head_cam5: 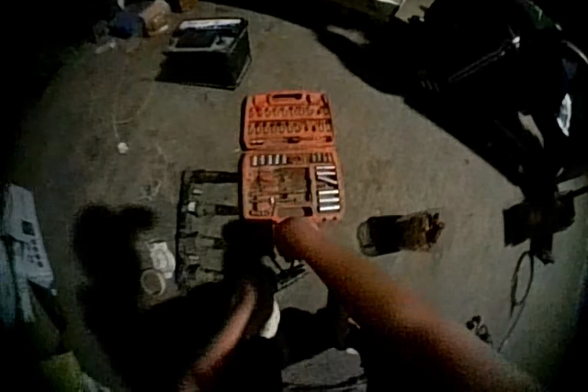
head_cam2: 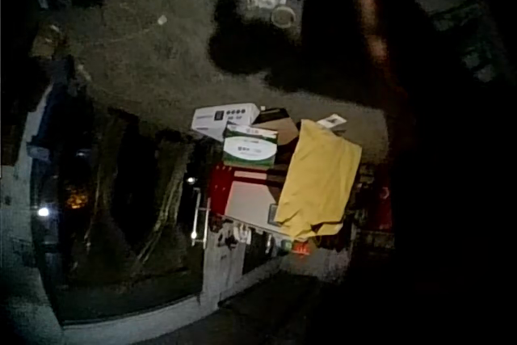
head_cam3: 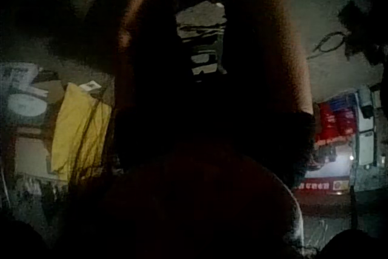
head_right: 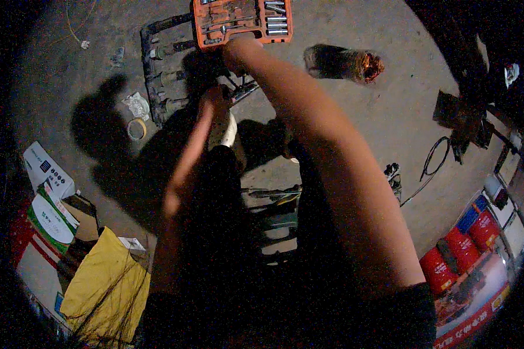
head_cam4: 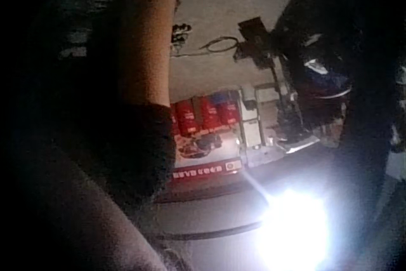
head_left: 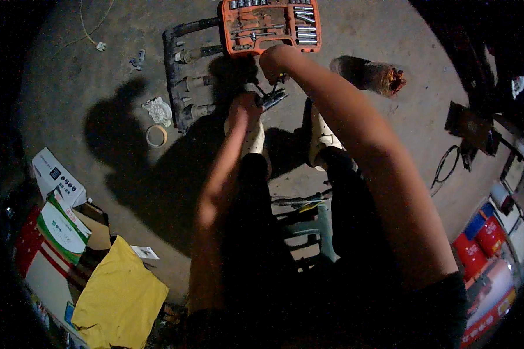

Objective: The person sits on a low stool and uses a screwdriver and hammer to disassemble and reassemble a small mechanical component. They repeatedly insert and remove a metal pin, tap it with a hammer, and inspect the part while handling various tools from an open toolkit on the floor.

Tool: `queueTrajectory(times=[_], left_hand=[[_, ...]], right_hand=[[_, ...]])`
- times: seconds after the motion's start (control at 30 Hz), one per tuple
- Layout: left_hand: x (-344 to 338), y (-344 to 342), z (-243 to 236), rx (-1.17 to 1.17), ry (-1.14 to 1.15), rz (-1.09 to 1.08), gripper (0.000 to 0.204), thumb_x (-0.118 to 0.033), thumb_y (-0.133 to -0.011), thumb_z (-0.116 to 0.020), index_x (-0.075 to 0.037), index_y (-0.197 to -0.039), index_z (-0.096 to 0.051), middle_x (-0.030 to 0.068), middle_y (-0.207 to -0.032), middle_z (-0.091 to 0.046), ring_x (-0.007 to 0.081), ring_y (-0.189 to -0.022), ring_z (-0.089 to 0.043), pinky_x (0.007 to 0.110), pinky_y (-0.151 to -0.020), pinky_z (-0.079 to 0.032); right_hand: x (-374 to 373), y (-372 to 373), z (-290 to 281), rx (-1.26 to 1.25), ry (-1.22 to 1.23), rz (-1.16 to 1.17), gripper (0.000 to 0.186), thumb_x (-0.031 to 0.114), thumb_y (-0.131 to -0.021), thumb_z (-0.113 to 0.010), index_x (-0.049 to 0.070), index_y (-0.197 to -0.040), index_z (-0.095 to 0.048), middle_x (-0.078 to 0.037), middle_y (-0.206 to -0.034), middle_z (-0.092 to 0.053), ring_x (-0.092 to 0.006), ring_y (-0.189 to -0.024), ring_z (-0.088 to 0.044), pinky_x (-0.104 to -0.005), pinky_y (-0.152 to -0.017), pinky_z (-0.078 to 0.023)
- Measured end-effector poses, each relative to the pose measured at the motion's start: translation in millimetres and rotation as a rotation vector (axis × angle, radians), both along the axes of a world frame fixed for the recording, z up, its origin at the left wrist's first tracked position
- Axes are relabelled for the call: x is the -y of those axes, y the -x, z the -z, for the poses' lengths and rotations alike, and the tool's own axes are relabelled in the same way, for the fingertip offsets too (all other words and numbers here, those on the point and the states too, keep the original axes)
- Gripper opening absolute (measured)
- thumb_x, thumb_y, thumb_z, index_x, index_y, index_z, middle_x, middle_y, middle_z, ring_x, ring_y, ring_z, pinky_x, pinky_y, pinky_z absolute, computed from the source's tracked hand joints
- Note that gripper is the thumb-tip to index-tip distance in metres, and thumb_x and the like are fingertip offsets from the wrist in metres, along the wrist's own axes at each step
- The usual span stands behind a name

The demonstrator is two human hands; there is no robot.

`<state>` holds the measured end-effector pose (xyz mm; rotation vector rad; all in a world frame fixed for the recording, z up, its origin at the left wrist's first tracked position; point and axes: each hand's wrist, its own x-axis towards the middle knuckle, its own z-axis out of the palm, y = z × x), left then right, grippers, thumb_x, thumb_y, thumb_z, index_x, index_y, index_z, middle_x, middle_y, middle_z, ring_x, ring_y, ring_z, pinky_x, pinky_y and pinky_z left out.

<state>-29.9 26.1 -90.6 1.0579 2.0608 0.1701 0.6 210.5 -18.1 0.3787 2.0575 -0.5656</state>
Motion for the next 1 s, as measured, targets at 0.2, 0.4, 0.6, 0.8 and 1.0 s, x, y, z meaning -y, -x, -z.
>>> queueTrajectory(times=[0.2, 0.4, 0.6, 0.8, 1.0], left_hand=[[5, -5, -4, -0.060, -0.129, -0.012, 0.028, -0.019, -0.069, -0.068, -0.006, -0.094, -0.065, 0.0179, -0.094, -0.061, 0.0357, -0.091, -0.058, 0.043, -0.077, -0.047], [14, -13, 29, 0.007, -0.097, -0.269, 0.021, -0.014, -0.072, -0.064, -0.003, -0.090, -0.063, 0.0202, -0.093, -0.060, 0.0386, -0.090, -0.056, 0.045, -0.075, -0.046], [30, -10, 61, 0.298, -0.331, -0.392, 0.024, -0.022, -0.076, -0.061, -0.004, -0.093, -0.063, 0.0171, -0.096, -0.062, 0.0325, -0.091, -0.059, 0.039, -0.070, -0.047], [40, 5, 94, 0.098, -0.244, 0.035, 0.029, -0.026, -0.074, -0.063, -0.003, -0.093, -0.062, 0.0162, -0.097, -0.062, 0.0346, -0.091, -0.058, 0.043, -0.077, -0.048], [23, -10, 3, -0.040, -0.364, -0.042, 0.025, -0.022, -0.068, -0.069, -0.005, -0.084, -0.062, 0.0153, -0.084, -0.061, 0.0327, -0.080, -0.060, 0.042, -0.070, -0.048]], right_hand=[[-1, 6, 44, 0.066, 0.008, -0.097, 0.036, 0.020, -0.071, -0.071, 0.011, -0.105, -0.065, -0.010, -0.105, -0.064, -0.0283, -0.093, -0.063, -0.0410, -0.074, -0.051], [43, -59, -27, -0.215, -0.127, 0.396, 0.018, 0.011, -0.072, -0.055, 0.004, -0.084, -0.066, -0.019, -0.087, -0.065, -0.0348, -0.081, -0.064, -0.0422, -0.063, -0.053], [78, -56, -28, -0.228, -0.238, 0.450, 0.015, 0.014, -0.078, -0.055, 0.009, -0.084, -0.068, -0.013, -0.086, -0.066, -0.0303, -0.079, -0.066, -0.0405, -0.065, -0.053], [48, -11, -16, -0.167, -0.128, 0.299, 0.025, 0.023, -0.078, -0.062, 0.008, -0.097, -0.068, -0.010, -0.103, -0.065, -0.0278, -0.096, -0.062, -0.0442, -0.071, -0.052], [12, 11, 17, -0.041, -0.072, -0.007, 0.046, 0.030, -0.071, -0.073, 0.006, -0.109, -0.063, -0.009, -0.109, -0.063, -0.0301, -0.102, -0.058, -0.0471, -0.079, -0.049]])
